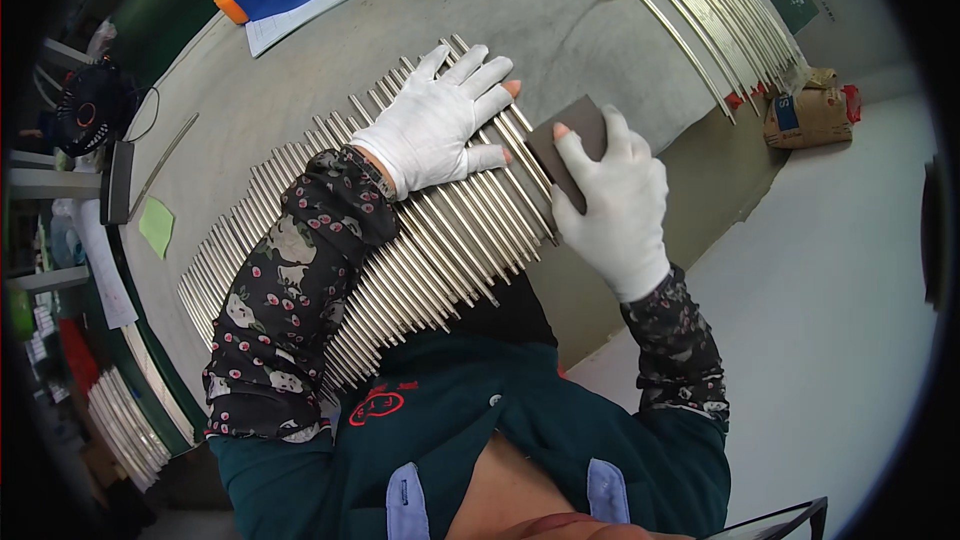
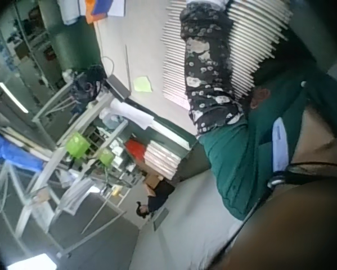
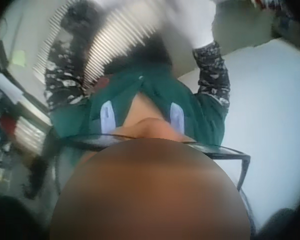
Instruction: Using a sanding block to smooth or polish the ends of a bundle of thin metal rods on a workbench.
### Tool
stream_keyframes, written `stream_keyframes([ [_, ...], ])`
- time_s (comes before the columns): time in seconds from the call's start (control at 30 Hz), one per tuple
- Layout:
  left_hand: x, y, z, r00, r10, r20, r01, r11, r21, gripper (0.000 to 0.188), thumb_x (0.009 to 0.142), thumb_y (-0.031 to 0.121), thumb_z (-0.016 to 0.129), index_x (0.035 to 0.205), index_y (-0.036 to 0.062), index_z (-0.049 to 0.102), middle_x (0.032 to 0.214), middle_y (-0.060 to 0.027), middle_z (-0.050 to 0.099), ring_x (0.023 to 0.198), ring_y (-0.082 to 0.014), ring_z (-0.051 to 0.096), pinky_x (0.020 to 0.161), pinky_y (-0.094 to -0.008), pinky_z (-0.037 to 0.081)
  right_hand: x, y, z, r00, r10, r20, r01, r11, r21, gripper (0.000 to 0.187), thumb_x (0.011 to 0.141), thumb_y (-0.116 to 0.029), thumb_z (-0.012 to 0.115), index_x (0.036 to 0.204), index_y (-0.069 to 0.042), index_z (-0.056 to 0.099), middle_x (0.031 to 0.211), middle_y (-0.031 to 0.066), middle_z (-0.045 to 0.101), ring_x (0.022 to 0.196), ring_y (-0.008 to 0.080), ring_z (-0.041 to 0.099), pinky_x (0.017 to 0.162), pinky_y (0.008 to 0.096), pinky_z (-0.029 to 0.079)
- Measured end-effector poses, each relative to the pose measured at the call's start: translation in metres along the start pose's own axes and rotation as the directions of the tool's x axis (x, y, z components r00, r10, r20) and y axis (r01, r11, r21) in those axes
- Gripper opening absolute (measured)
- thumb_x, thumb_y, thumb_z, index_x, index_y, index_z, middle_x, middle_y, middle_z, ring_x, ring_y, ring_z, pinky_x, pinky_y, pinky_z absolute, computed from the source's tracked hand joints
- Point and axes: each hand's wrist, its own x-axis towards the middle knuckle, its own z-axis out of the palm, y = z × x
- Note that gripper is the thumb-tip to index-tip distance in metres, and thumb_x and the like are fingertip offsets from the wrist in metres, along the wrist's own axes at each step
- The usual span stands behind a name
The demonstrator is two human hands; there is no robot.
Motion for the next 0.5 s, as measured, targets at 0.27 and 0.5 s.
stream_keyframes([
  [0.27, -0.002, 0.002, 0.001, 1.000, -0.013, 0.014, 0.013, 1.000, 0.019, 0.077, 0.088, 0.060, 0.053, 0.140, 0.0045, 0.044, 0.149, -0.0175, 0.037, 0.140, -0.0361, 0.031, 0.116, -0.0522, 0.021, -0.037, 0.014, -0.010, 0.999, -0.017, 0.042, 0.018, 1.000, -0.017, 0.055, 0.069, -0.020, 0.072, 0.123, -0.017, 0.060, 0.129, 0.0246, 0.047, 0.106, 0.0362, 0.055, 0.074, 0.0436, 0.048],
  [0.5, 0.006, -0.001, 0.003, 1.000, -0.009, 0.008, 0.008, 1.000, 0.028, 0.077, 0.089, 0.062, 0.049, 0.140, 0.0038, 0.044, 0.149, -0.0179, 0.037, 0.140, -0.0362, 0.031, 0.115, -0.0535, 0.022, -0.040, 0.019, -0.017, 0.996, -0.038, 0.076, 0.040, 0.999, -0.034, 0.055, 0.066, -0.018, 0.074, 0.120, -0.016, 0.063, 0.131, 0.0254, 0.046, 0.102, 0.0356, 0.057, 0.071, 0.0405, 0.049],
])
